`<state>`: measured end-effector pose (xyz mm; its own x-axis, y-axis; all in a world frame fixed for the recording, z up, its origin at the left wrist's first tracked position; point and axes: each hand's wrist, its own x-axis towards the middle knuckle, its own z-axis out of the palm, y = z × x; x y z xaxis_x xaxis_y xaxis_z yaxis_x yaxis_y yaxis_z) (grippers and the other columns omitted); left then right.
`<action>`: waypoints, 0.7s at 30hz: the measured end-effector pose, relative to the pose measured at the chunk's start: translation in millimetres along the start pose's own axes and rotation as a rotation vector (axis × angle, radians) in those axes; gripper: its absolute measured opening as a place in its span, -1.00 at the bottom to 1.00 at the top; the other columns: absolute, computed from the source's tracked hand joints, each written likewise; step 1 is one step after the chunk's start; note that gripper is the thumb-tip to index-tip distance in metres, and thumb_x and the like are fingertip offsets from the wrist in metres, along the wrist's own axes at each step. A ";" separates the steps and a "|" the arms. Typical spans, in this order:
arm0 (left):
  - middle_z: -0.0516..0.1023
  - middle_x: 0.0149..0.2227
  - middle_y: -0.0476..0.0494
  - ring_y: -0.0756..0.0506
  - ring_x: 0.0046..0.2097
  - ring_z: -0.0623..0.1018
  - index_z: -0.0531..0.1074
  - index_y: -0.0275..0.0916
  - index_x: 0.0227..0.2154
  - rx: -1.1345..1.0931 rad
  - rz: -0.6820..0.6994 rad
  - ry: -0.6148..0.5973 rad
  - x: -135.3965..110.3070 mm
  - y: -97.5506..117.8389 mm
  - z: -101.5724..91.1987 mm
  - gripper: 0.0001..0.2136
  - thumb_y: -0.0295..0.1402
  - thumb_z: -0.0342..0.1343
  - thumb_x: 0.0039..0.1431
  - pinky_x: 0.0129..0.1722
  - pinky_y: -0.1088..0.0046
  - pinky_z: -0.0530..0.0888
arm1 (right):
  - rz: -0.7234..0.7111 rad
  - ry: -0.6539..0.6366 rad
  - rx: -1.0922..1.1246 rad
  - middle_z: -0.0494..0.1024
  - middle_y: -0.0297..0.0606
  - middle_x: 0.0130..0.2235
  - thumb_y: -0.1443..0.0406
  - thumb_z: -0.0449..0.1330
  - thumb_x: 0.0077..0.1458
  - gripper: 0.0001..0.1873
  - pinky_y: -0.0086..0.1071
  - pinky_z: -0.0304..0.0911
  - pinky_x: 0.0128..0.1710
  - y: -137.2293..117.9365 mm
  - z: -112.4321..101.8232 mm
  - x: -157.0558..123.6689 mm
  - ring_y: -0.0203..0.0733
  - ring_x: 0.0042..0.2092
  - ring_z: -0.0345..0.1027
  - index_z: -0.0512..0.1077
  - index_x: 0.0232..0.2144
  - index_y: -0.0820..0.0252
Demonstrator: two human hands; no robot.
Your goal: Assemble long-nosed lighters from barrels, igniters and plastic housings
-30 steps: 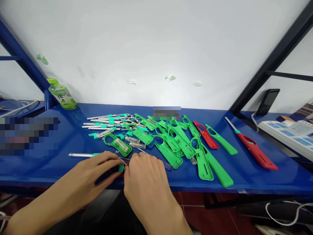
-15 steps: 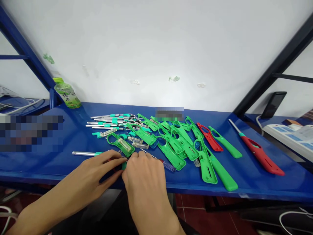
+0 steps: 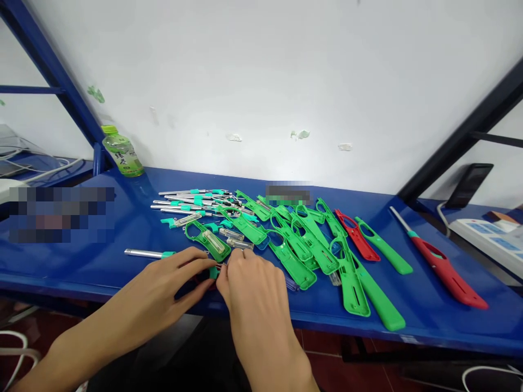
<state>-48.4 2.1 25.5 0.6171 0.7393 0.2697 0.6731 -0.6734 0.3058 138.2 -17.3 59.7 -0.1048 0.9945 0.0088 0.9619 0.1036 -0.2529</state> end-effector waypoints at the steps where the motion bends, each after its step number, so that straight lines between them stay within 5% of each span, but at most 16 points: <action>1: 0.58 -0.03 -0.15 -0.18 -0.10 0.63 0.50 -0.15 -0.08 -0.002 -0.006 -0.006 0.1 0.0 0.3 -0.83 -0.37 -0.02 0.51 -0.12 0.25 0.58 | 0.002 -0.001 0.007 0.69 -0.22 -0.28 0.32 0.21 0.39 -0.83 -0.26 -0.05 -0.45 1.1 0.7 0.1 -0.01 -0.28 0.60 0.55 -0.30 0.15; 7: 0.57 -0.02 -0.15 -0.20 -0.10 0.63 0.50 -0.14 -0.02 -0.006 -0.011 -0.001 -0.5 0.7 1.4 -0.80 -0.35 -0.04 0.54 -0.12 0.22 0.58 | -0.095 0.072 0.164 0.69 -0.34 -0.31 0.29 0.23 0.40 -0.82 -0.29 0.04 -0.41 19.1 11.1 1.5 -0.08 -0.30 0.56 0.53 -0.32 0.09; 15: 0.59 -0.02 -0.18 -0.21 -0.09 0.65 0.52 -0.15 -0.02 0.022 -0.005 0.011 -2.1 -1.9 3.8 -0.79 -0.36 -0.03 0.53 -0.10 0.21 0.60 | -0.130 -0.087 0.584 0.71 -0.43 -0.36 0.38 0.35 0.24 -0.87 -0.39 0.33 -0.28 36.4 10.7 9.4 -0.18 -0.29 0.60 0.59 -0.35 0.05; 21: 0.60 0.01 -0.18 -0.21 -0.05 0.65 0.53 -0.14 -0.02 0.025 0.012 0.030 -3.8 -4.4 6.4 -0.78 -0.34 -0.03 0.55 -0.09 0.22 0.60 | -0.112 -0.071 0.696 0.65 -0.47 -0.44 0.41 0.37 0.20 -0.85 -0.43 0.28 -0.37 41.2 18.9 6.9 -0.26 -0.39 0.52 0.61 -0.38 0.06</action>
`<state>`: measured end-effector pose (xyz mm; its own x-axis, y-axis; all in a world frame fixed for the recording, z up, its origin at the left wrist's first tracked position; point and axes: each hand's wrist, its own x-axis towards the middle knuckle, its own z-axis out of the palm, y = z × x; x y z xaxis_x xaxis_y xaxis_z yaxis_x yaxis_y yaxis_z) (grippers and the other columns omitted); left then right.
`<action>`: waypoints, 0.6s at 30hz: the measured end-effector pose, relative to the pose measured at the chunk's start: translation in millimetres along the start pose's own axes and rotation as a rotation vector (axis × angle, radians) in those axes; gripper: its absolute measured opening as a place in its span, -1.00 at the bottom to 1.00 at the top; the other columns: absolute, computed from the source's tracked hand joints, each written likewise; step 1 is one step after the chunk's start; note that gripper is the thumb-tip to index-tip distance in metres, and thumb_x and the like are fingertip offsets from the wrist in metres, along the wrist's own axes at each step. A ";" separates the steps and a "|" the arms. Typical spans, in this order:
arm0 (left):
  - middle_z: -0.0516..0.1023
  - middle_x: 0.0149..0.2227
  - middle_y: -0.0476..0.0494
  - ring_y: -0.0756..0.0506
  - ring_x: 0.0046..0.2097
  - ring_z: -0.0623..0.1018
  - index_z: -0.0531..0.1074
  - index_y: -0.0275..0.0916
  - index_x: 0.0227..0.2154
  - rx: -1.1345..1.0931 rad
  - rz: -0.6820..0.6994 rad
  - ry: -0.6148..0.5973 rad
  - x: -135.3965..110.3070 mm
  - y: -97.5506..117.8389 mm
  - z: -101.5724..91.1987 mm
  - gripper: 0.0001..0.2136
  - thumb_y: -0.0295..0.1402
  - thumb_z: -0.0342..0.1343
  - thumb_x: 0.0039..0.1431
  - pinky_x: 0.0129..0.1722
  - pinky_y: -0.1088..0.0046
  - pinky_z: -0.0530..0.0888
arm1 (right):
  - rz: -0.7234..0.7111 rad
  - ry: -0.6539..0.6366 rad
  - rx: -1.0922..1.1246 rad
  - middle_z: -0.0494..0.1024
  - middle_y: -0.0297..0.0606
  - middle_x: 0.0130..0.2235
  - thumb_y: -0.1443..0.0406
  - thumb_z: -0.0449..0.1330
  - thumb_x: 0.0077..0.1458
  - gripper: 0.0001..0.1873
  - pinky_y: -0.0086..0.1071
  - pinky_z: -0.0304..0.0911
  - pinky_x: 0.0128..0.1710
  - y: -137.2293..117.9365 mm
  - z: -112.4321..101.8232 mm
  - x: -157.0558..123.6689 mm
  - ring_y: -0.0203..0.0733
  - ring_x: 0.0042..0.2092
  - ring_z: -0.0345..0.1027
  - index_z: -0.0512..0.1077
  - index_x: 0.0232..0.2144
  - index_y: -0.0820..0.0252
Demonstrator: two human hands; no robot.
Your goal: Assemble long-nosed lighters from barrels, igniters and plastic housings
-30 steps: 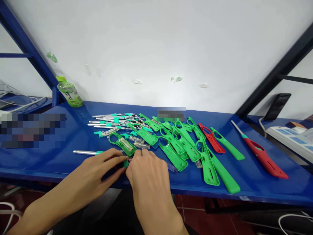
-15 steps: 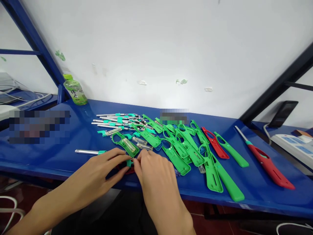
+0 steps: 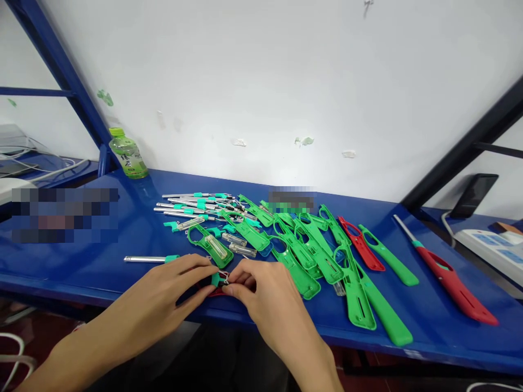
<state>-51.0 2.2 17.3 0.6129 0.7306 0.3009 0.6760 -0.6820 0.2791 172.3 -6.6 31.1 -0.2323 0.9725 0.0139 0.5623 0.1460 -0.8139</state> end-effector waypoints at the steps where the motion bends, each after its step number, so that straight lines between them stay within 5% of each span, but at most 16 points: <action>1: 0.60 0.01 -0.18 -0.21 -0.05 0.65 0.53 -0.14 -0.02 -0.004 0.002 0.000 0.0 -0.2 0.0 -0.78 -0.34 -0.03 0.55 -0.09 0.22 0.60 | -0.006 0.026 0.006 0.64 -0.48 -0.45 0.39 0.38 0.20 -0.86 -0.42 0.25 -0.39 2.7 2.6 -2.1 -0.26 -0.41 0.49 0.62 -0.38 0.06; 7: 0.59 -0.03 -0.14 -0.16 -0.09 0.64 0.52 -0.12 0.02 -0.065 0.017 -0.018 -1.1 -1.9 -1.6 -0.78 -0.35 -0.03 0.55 -0.07 0.26 0.59 | -0.131 0.238 0.039 0.68 -0.43 -0.32 0.37 0.37 0.26 -0.87 -0.40 0.29 -0.30 16.6 19.1 -16.9 -0.26 -0.37 0.45 0.67 -0.32 0.04; 18: 0.64 -0.06 -0.08 -0.14 -0.10 0.64 0.51 -0.13 0.01 -0.075 0.114 0.055 1.0 -1.9 3.3 -0.81 -0.32 -0.01 0.57 -0.08 0.28 0.56 | -0.182 0.324 0.081 0.66 -0.52 -0.42 0.43 0.46 0.14 -0.82 -0.48 0.33 -0.34 22.7 20.3 -18.7 -0.29 -0.43 0.43 0.67 -0.37 0.00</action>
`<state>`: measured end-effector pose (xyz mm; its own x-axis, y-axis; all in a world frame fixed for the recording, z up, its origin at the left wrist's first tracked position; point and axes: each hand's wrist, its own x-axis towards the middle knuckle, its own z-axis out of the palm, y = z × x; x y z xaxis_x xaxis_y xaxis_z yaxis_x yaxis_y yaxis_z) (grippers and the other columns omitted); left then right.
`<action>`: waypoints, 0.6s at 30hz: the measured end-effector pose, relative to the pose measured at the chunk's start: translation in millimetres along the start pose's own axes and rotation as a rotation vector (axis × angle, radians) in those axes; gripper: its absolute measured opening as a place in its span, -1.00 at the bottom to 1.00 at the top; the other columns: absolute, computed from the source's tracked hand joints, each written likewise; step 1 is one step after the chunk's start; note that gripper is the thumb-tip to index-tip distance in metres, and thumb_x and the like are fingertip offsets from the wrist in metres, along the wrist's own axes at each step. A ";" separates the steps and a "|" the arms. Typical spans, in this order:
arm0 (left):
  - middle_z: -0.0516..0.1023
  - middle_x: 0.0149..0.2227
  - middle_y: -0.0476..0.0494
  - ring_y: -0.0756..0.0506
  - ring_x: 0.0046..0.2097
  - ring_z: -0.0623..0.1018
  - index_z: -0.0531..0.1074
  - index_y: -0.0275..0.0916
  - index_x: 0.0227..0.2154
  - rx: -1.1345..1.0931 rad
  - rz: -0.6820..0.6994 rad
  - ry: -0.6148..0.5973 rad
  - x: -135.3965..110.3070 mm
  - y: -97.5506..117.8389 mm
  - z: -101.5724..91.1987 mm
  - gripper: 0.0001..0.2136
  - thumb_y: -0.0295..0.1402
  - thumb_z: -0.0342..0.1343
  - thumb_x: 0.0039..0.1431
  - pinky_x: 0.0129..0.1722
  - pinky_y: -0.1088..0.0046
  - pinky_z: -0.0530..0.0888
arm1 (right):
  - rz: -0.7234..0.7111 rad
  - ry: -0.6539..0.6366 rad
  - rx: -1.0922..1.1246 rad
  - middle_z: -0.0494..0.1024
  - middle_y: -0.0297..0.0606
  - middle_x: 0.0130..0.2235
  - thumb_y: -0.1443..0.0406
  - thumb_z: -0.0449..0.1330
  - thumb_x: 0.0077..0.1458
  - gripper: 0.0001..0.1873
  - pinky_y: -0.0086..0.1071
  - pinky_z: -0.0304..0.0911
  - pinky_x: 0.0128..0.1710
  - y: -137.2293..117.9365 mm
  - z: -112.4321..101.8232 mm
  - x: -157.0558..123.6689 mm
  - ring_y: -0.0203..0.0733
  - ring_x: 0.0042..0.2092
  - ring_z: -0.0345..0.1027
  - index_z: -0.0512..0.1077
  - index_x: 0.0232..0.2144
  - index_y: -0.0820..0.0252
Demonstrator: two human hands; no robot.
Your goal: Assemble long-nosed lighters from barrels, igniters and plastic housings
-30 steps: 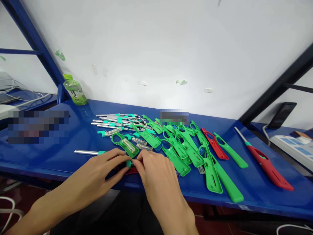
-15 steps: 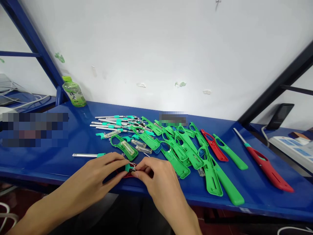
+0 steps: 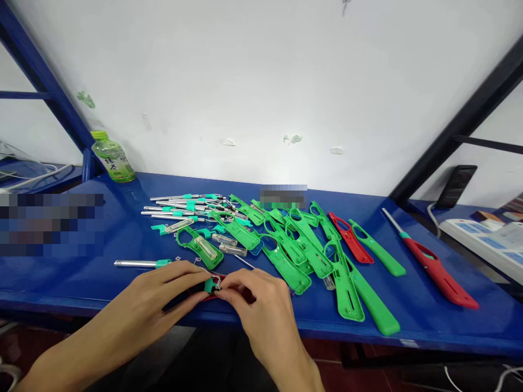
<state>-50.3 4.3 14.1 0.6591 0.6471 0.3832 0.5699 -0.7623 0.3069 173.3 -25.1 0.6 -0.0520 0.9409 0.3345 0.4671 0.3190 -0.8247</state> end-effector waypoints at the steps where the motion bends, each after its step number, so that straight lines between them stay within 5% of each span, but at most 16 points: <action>1: 0.66 -0.08 -0.08 -0.15 -0.10 0.64 0.51 -0.14 0.00 0.013 0.023 0.017 0.1 -0.1 -0.1 -0.81 -0.32 -0.01 0.57 -0.09 0.27 0.56 | -0.016 0.011 -0.005 0.66 -0.53 -0.43 0.43 0.47 0.12 -0.82 -0.50 0.32 -0.36 1.1 0.4 -0.1 -0.31 -0.44 0.43 0.67 -0.38 0.01; 7: 0.70 -0.14 -0.09 -0.14 -0.19 0.65 0.54 -0.22 -0.14 0.100 0.146 0.092 4.0 2.8 -4.2 -0.68 -0.34 -0.13 0.61 -0.16 0.26 0.54 | -0.115 0.018 -0.028 0.73 -0.55 -0.32 0.41 0.43 0.21 -0.84 -0.49 0.35 -0.30 5.8 -0.3 -2.7 -0.31 -0.36 0.54 0.68 -0.31 -0.02; 13: 0.62 -0.17 -0.14 -0.19 -0.22 0.60 0.56 -0.21 -0.11 0.121 0.072 -0.042 1.5 4.2 -5.1 -0.77 -0.39 -0.02 0.55 -0.26 0.24 0.54 | -0.083 -0.031 -0.036 0.73 -0.56 -0.30 0.39 0.37 0.27 -0.83 -0.46 0.38 -0.26 7.2 -3.9 -4.9 -0.29 -0.32 0.57 0.66 -0.29 -0.03; 18: 0.55 -0.10 -0.17 -0.21 -0.12 0.56 0.54 -0.19 -0.05 0.079 0.021 -0.112 0.7 8.0 -8.8 -0.78 -0.51 -0.01 0.50 -0.14 0.18 0.55 | -0.156 -0.012 -0.056 0.73 -0.50 -0.26 0.40 0.37 0.26 -0.85 -0.43 0.39 -0.25 6.9 -2.5 -5.5 -0.27 -0.27 0.57 0.64 -0.29 0.00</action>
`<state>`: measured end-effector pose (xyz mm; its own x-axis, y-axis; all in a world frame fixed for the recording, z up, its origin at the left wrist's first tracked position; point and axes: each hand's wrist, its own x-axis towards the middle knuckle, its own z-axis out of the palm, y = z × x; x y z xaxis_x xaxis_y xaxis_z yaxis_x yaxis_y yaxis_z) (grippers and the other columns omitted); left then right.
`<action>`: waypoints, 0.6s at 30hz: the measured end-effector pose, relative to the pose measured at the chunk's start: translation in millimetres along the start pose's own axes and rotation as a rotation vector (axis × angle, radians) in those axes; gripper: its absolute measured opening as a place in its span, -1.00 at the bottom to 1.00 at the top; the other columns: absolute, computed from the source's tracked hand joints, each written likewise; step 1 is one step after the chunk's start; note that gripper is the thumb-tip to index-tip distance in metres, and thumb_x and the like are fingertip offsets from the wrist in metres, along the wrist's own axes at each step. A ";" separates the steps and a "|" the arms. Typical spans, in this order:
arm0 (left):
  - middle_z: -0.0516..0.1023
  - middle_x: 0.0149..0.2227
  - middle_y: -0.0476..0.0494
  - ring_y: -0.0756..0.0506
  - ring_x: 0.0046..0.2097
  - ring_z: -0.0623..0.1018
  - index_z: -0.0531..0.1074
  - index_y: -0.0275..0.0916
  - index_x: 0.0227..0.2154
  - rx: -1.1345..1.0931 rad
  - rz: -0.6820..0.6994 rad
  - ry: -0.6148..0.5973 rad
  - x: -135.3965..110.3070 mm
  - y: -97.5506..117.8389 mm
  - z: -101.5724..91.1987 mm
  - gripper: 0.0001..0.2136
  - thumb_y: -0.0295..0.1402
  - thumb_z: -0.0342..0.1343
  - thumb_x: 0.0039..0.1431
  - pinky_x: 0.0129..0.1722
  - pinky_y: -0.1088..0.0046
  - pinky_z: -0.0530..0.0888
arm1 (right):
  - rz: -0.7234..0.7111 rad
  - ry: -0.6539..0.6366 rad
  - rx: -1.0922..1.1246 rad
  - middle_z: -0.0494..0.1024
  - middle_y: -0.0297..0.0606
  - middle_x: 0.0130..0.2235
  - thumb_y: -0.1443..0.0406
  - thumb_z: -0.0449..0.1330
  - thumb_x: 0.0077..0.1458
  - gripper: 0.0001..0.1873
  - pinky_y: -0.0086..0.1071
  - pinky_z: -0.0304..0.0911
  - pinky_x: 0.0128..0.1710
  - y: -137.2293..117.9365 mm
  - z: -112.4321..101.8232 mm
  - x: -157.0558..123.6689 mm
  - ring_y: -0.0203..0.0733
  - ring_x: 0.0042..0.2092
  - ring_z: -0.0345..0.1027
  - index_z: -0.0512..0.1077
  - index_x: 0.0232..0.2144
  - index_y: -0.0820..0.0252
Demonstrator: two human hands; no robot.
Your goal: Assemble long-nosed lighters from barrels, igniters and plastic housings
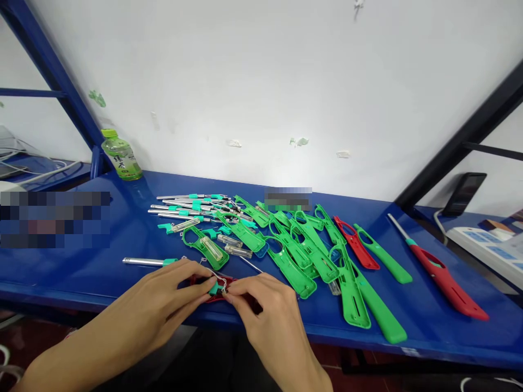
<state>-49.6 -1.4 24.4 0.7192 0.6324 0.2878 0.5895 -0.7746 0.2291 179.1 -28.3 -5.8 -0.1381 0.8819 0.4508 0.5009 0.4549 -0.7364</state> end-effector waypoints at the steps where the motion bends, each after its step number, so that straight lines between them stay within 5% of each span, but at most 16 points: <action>1: 0.54 -0.09 -0.17 -0.22 -0.09 0.55 0.54 -0.19 -0.04 -0.015 -0.005 -0.004 0.3 1.7 -1.8 -0.76 -0.51 -0.03 0.50 -0.10 0.17 0.55 | -0.032 -0.005 -0.004 0.73 -0.47 -0.23 0.39 0.37 0.27 -0.87 -0.40 0.41 -0.19 -1.0 0.4 -0.5 -0.25 -0.23 0.58 0.62 -0.29 0.03; 11: 0.51 -0.06 -0.18 -0.20 -0.01 0.48 0.55 -0.19 -0.08 -0.114 -0.058 0.003 -0.8 10.9 -9.9 -0.74 -0.49 -0.07 0.49 0.06 0.15 0.53 | -0.231 -0.007 -0.143 0.66 -0.33 -0.19 0.39 0.25 0.38 -0.88 -0.20 0.40 -0.07 -1.6 4.2 -8.0 -0.18 -0.21 0.51 0.54 -0.24 0.11; 18: 0.57 -0.01 -0.17 -0.18 0.04 0.52 0.56 -0.16 0.09 -0.033 -0.090 0.130 -4.3 -14.4 -19.8 -0.69 -0.44 -0.07 0.52 0.09 0.21 0.50 | -0.261 0.065 -0.181 0.68 -0.31 -0.14 0.41 0.26 0.36 -0.89 -0.19 0.42 -0.01 -0.1 5.4 -9.5 -0.16 -0.15 0.57 0.56 -0.18 0.09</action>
<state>-68.6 6.9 38.3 0.6091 0.6948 0.3825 0.6352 -0.7161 0.2894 175.7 -36.1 -12.7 -0.2297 0.7260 0.6482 0.6008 0.6297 -0.4924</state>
